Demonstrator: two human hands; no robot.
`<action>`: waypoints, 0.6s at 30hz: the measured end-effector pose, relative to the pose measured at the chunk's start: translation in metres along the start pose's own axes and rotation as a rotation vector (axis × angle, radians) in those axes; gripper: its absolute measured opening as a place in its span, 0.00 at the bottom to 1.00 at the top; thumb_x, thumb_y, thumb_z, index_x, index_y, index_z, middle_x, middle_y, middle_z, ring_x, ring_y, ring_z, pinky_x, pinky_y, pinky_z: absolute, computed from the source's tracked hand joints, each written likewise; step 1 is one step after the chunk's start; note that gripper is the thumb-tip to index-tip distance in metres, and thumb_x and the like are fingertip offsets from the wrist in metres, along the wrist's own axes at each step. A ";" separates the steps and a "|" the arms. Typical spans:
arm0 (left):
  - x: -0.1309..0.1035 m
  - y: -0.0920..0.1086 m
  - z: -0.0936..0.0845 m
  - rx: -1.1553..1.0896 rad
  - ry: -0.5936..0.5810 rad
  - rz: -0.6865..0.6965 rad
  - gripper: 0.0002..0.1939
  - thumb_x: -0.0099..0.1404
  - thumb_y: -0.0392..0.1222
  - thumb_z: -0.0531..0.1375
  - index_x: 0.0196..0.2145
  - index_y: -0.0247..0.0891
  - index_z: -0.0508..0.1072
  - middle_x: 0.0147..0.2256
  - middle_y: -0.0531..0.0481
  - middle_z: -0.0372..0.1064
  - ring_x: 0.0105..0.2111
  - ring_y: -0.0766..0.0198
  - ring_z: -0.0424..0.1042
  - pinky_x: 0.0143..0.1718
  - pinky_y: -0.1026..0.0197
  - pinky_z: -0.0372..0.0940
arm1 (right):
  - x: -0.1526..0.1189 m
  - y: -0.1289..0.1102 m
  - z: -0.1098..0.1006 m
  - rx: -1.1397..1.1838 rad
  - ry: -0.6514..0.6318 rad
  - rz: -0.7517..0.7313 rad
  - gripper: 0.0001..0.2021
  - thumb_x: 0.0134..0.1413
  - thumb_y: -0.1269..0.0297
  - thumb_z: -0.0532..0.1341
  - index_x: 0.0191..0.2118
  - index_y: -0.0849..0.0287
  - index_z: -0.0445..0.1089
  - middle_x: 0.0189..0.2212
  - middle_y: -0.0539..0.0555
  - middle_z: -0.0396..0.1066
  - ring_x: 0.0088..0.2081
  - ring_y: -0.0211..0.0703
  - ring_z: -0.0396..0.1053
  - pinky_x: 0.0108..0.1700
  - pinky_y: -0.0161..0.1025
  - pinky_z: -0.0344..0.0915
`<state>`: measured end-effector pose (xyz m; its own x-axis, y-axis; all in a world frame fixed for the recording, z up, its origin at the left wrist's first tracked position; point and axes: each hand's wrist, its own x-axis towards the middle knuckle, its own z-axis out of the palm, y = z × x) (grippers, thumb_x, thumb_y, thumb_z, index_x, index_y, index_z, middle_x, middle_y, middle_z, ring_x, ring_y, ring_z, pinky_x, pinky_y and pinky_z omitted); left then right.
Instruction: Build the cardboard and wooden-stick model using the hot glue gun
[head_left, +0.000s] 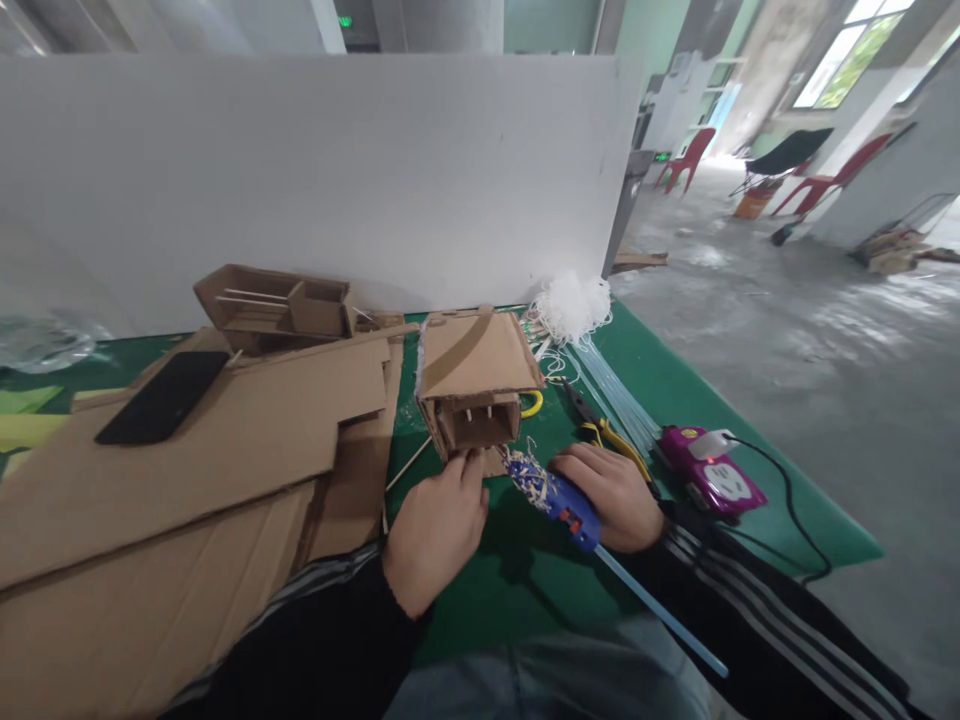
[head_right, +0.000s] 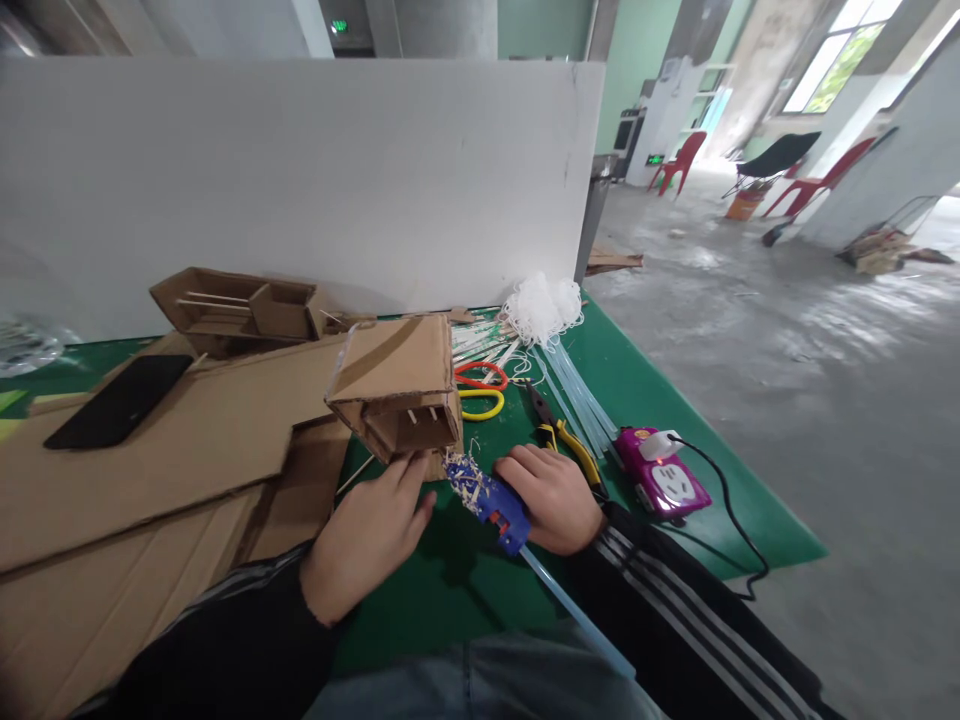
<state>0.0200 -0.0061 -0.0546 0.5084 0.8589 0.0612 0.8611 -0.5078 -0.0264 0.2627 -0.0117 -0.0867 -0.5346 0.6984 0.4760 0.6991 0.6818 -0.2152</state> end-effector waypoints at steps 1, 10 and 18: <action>0.000 -0.003 0.000 0.001 0.004 0.018 0.24 0.72 0.36 0.51 0.64 0.31 0.60 0.58 0.37 0.68 0.43 0.51 0.79 0.35 0.54 0.76 | 0.000 0.000 0.000 0.006 0.001 0.002 0.11 0.66 0.58 0.51 0.43 0.58 0.65 0.35 0.58 0.72 0.35 0.48 0.68 0.37 0.42 0.60; 0.000 -0.006 -0.002 0.006 0.000 0.017 0.19 0.72 0.36 0.51 0.59 0.33 0.66 0.51 0.40 0.73 0.45 0.48 0.78 0.34 0.52 0.75 | 0.004 0.002 -0.003 0.040 -0.082 0.024 0.15 0.67 0.52 0.51 0.39 0.57 0.67 0.30 0.55 0.69 0.31 0.45 0.66 0.33 0.40 0.57; 0.000 -0.005 -0.002 0.007 0.001 -0.015 0.18 0.71 0.37 0.53 0.57 0.34 0.66 0.47 0.41 0.74 0.40 0.51 0.79 0.32 0.54 0.73 | 0.004 0.002 -0.006 -0.053 -0.206 0.053 0.13 0.63 0.53 0.55 0.38 0.58 0.68 0.32 0.55 0.70 0.34 0.46 0.66 0.34 0.41 0.56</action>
<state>0.0163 -0.0035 -0.0521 0.4956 0.8662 0.0631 0.8685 -0.4946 -0.0329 0.2648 -0.0085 -0.0799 -0.5782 0.7666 0.2793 0.7500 0.6342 -0.1881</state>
